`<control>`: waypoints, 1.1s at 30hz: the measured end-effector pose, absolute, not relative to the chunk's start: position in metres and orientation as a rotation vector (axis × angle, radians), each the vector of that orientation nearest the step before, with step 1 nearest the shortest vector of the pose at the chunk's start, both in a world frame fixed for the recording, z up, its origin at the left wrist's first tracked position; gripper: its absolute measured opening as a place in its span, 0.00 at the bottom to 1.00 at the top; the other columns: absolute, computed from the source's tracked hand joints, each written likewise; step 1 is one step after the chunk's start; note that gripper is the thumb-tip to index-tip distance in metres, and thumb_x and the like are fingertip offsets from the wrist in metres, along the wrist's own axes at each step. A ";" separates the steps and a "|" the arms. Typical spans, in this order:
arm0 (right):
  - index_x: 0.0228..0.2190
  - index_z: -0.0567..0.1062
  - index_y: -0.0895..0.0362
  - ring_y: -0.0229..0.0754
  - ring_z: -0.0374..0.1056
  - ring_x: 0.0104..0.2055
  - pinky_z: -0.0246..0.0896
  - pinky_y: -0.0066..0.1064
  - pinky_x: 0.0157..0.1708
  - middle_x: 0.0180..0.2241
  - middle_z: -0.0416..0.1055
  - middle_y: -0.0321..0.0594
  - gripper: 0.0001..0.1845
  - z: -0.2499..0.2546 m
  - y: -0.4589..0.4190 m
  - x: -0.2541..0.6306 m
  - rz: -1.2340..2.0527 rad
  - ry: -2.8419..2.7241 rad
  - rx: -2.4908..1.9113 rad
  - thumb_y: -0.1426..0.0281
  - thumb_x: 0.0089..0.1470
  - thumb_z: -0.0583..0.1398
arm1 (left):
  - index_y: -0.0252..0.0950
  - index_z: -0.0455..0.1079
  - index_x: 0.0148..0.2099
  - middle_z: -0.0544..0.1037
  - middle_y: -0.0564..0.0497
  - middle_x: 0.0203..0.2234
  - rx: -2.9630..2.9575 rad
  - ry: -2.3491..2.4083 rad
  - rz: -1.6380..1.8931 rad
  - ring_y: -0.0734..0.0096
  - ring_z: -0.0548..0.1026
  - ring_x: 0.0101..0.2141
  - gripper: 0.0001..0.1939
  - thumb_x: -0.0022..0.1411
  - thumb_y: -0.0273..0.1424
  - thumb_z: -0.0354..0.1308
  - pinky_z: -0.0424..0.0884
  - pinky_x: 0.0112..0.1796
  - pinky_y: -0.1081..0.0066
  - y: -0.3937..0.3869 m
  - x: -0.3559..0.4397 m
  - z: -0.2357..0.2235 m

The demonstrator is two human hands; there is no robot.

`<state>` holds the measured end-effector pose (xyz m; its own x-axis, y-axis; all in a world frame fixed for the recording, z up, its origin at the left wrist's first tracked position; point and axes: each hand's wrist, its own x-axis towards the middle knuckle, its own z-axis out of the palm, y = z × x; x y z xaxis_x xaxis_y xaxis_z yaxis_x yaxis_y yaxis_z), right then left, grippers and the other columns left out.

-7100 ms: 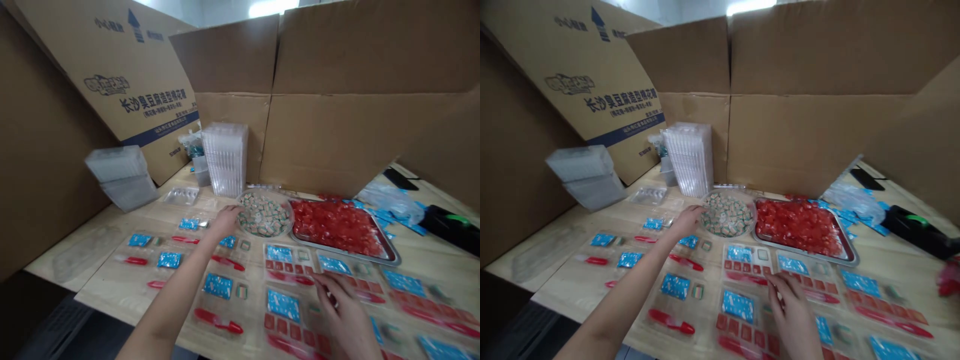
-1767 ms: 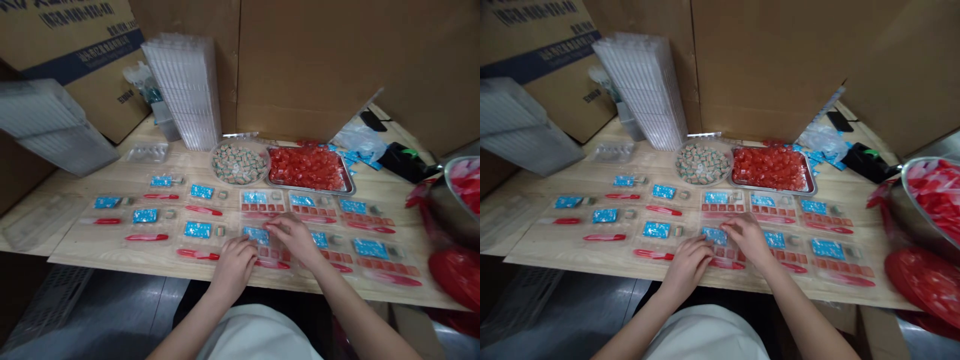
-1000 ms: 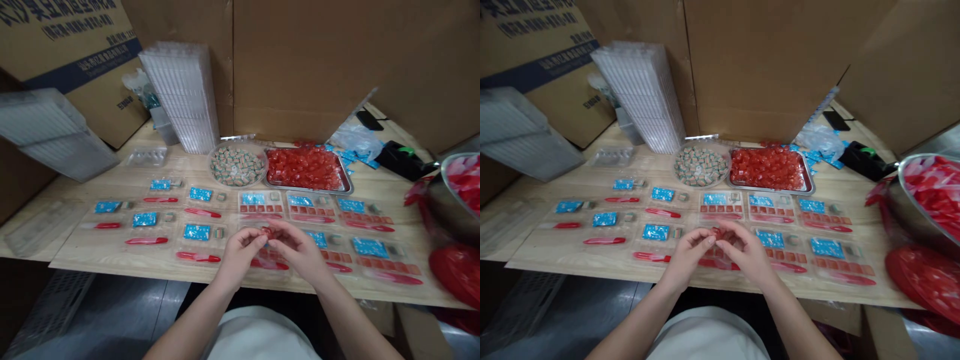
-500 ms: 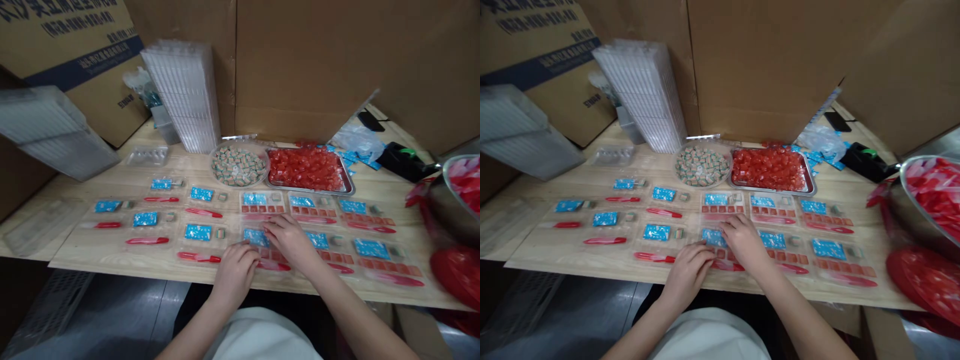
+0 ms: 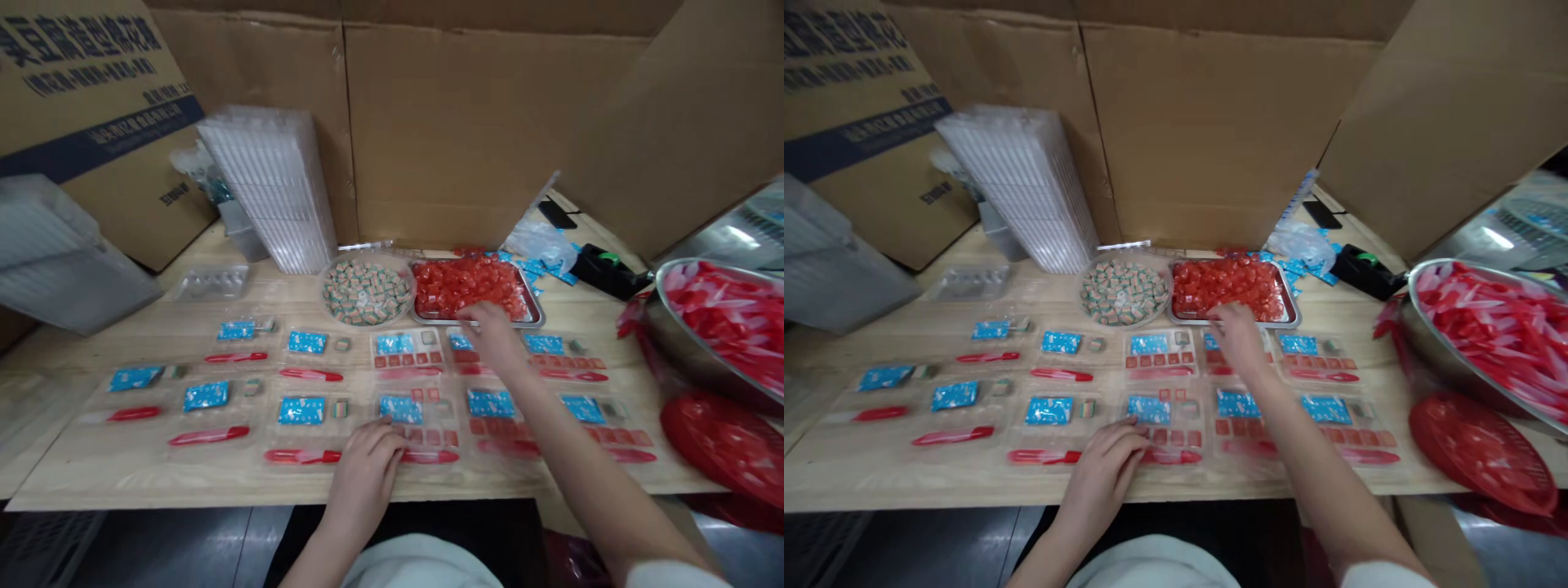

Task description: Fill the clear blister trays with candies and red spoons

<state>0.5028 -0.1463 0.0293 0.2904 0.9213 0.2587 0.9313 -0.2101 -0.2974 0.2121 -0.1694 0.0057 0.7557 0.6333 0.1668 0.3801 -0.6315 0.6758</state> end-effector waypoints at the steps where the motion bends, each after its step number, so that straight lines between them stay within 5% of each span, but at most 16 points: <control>1: 0.37 0.74 0.60 0.50 0.63 0.44 0.57 0.43 0.46 0.39 0.71 0.51 0.12 0.029 -0.135 0.520 -0.094 -1.602 -2.215 0.76 0.55 0.52 | 0.41 0.70 0.41 0.77 0.50 0.41 2.318 0.757 0.519 0.62 0.70 0.49 0.11 0.61 0.21 0.50 0.69 0.48 0.58 -0.169 0.212 0.006; 5: 0.33 0.75 0.62 0.53 0.63 0.45 0.57 0.44 0.45 0.37 0.72 0.54 0.12 0.027 -0.105 0.563 -0.092 -1.581 -2.182 0.82 0.48 0.54 | 0.41 0.70 0.40 0.77 0.51 0.41 2.309 0.771 0.499 0.62 0.71 0.49 0.11 0.61 0.22 0.51 0.69 0.48 0.59 -0.169 0.212 0.008; 9: 0.40 0.73 0.61 0.49 0.66 0.43 0.61 0.41 0.43 0.39 0.73 0.50 0.12 0.027 -0.116 0.560 -0.068 -1.473 -2.106 0.75 0.52 0.55 | 0.41 0.70 0.41 0.77 0.51 0.41 2.287 0.788 0.504 0.64 0.70 0.50 0.11 0.61 0.22 0.51 0.68 0.49 0.59 -0.170 0.212 0.007; 13: 0.43 0.72 0.56 0.42 0.70 0.37 0.65 0.34 0.35 0.38 0.75 0.41 0.15 0.031 -0.153 0.506 0.400 -1.275 -1.809 0.64 0.55 0.56 | 0.40 0.71 0.41 0.77 0.50 0.40 2.275 0.776 0.521 0.63 0.70 0.49 0.10 0.62 0.23 0.51 0.68 0.48 0.60 -0.170 0.213 0.006; 16: 0.38 0.76 0.52 0.42 0.70 0.39 0.64 0.35 0.40 0.37 0.76 0.38 0.10 0.033 -0.175 0.448 0.630 -1.449 -1.717 0.66 0.53 0.59 | 0.40 0.71 0.40 0.77 0.49 0.39 2.275 0.754 0.527 0.63 0.70 0.49 0.09 0.62 0.24 0.51 0.67 0.48 0.61 -0.168 0.212 0.006; 21: 0.35 0.77 0.53 0.45 0.68 0.41 0.62 0.39 0.44 0.35 0.76 0.40 0.10 0.031 -0.183 0.392 0.422 -1.869 -1.783 0.76 0.52 0.58 | 0.39 0.70 0.39 0.77 0.50 0.37 2.274 0.747 0.525 0.65 0.71 0.47 0.09 0.61 0.22 0.52 0.67 0.47 0.63 -0.168 0.211 0.009; 33: 0.31 0.76 0.55 0.52 0.65 0.47 0.60 0.46 0.47 0.32 0.76 0.44 0.06 0.022 -0.186 0.382 0.147 -1.994 -1.935 0.74 0.52 0.59 | 0.39 0.70 0.38 0.77 0.51 0.37 2.252 0.753 0.541 0.65 0.71 0.46 0.10 0.59 0.20 0.52 0.68 0.47 0.63 -0.167 0.211 0.008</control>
<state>0.3821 -0.1863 0.0218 -0.0002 0.9835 0.1807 0.9464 0.0585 -0.3177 0.2108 -0.1672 0.0083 0.7446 0.6477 0.1612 0.3593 -0.5926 0.7209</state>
